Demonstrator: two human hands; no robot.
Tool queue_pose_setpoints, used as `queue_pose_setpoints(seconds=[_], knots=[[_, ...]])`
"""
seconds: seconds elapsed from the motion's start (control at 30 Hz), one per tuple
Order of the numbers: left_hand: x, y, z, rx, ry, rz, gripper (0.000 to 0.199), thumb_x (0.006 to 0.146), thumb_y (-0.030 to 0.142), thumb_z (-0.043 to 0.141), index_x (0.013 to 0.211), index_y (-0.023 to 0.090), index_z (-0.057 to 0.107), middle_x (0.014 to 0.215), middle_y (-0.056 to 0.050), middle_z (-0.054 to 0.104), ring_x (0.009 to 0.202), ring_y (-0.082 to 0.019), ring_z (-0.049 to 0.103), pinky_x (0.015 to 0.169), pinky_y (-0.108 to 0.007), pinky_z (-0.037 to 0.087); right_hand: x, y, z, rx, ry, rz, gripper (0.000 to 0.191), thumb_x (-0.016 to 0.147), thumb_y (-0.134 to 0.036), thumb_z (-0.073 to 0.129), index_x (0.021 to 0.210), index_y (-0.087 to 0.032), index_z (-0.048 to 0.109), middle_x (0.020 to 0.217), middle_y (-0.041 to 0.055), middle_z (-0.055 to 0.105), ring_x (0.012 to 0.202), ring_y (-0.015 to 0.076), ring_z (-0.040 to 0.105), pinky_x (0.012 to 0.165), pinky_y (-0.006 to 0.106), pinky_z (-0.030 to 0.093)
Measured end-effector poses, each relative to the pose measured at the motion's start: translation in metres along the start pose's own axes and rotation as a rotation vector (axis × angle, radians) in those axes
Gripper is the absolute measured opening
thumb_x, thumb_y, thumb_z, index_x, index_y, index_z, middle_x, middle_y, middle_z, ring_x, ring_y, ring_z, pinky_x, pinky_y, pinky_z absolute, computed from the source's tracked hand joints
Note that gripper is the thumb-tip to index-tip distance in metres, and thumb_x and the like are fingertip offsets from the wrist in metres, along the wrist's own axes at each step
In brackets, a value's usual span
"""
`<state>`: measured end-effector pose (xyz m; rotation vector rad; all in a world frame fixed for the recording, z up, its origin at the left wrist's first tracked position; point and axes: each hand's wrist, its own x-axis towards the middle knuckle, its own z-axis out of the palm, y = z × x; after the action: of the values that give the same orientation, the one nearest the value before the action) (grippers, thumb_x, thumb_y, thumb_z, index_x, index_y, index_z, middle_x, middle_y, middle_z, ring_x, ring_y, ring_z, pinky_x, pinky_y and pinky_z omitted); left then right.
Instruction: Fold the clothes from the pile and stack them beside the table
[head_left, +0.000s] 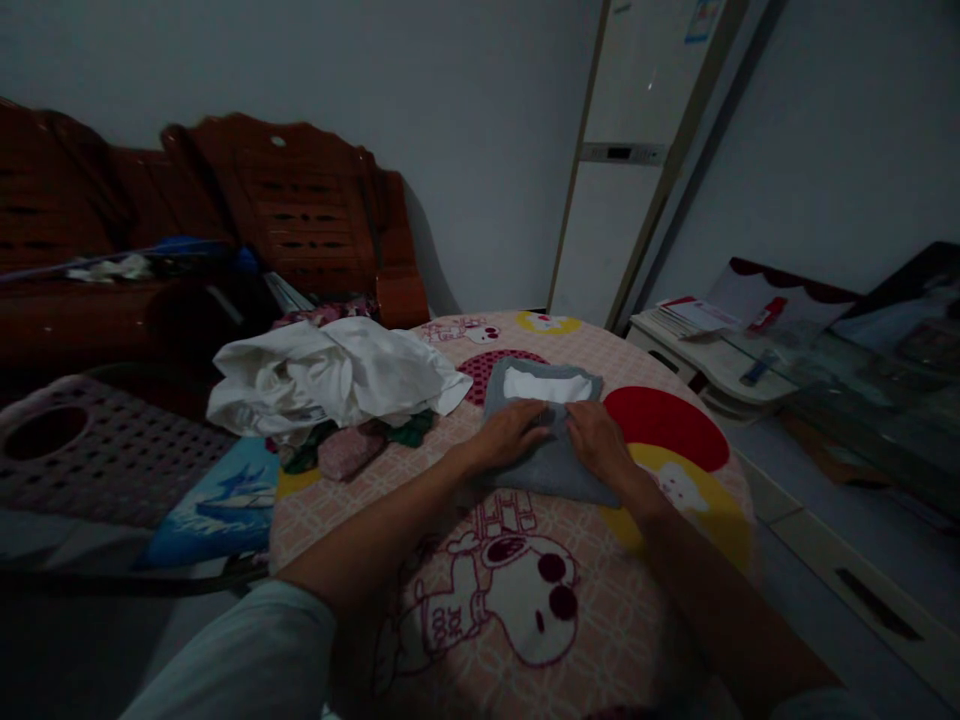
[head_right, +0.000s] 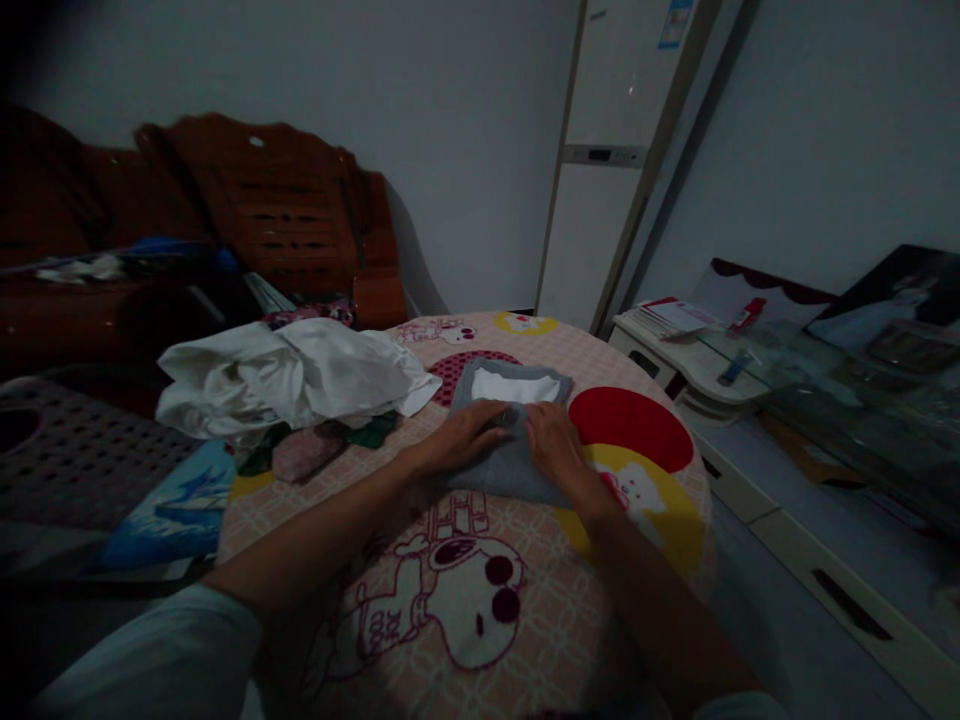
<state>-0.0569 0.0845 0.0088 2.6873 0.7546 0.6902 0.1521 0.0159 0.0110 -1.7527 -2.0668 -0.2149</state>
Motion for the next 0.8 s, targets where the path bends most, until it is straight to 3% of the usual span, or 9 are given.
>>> queue_pose_setpoints(seconds=[0.07,0.2,0.4,0.53,0.67,0.8], knots=[[-0.007,0.006,0.01,0.023,-0.099,0.004,0.053,0.097,0.044,0.042,0.145,0.019,0.042,0.147,-0.013,0.049,0.136,-0.026,0.044,0.115,-0.048,0.034,-0.002,-0.001,0.016,0.114,-0.04,-0.081,0.04,0.096,-0.028,0.038,0.126,-0.015,0.059,0.129,0.0156,0.061,0.123,0.0287,0.053,0.105,0.047,0.041],[-0.013,0.006,0.019,0.08,-0.217,-0.028,0.059,0.1,0.049,0.032,0.151,0.018,0.033,0.154,-0.014,0.038,0.145,-0.027,0.031,0.118,-0.053,0.023,-0.006,0.008,0.043,0.196,-0.065,-0.082,0.047,0.097,-0.033,0.035,0.133,-0.011,0.056,0.138,0.0184,0.055,0.132,0.0289,0.047,0.112,0.05,0.036],[-0.01,-0.009,0.009,0.133,-0.102,-0.062,0.063,0.099,0.052,0.032,0.153,0.02,0.029,0.16,-0.015,0.023,0.148,-0.028,0.022,0.118,-0.049,0.023,-0.011,0.013,0.048,0.191,0.018,-0.029,0.051,0.097,-0.041,0.038,0.138,-0.015,0.053,0.142,0.0154,0.053,0.136,0.0318,0.043,0.113,0.055,0.034],[-0.009,-0.019,0.004,0.177,-0.224,-0.1,0.059,0.101,0.05,0.027,0.151,0.019,0.033,0.158,-0.014,0.03,0.146,-0.029,0.028,0.117,-0.05,0.022,-0.012,0.013,0.049,0.214,0.006,0.006,0.054,0.097,-0.045,0.039,0.138,-0.014,0.053,0.143,0.0171,0.051,0.135,0.0354,0.043,0.113,0.059,0.033],[-0.01,-0.019,0.005,0.191,-0.221,-0.106,0.059,0.101,0.051,0.027,0.151,0.021,0.033,0.159,-0.013,0.028,0.146,-0.029,0.027,0.117,-0.05,0.022,-0.012,0.013,0.05,0.207,-0.007,0.024,0.052,0.097,-0.043,0.037,0.14,-0.016,0.051,0.144,0.014,0.051,0.138,0.031,0.041,0.116,0.054,0.031],[-0.01,-0.021,0.01,0.19,-0.118,-0.174,0.067,0.099,0.054,0.029,0.154,0.016,0.026,0.16,-0.017,0.023,0.147,-0.029,0.025,0.117,-0.047,0.023,-0.012,0.013,0.049,0.166,-0.03,0.058,0.053,0.097,-0.042,0.041,0.139,-0.012,0.052,0.146,0.0159,0.049,0.139,0.0307,0.039,0.117,0.05,0.03]])
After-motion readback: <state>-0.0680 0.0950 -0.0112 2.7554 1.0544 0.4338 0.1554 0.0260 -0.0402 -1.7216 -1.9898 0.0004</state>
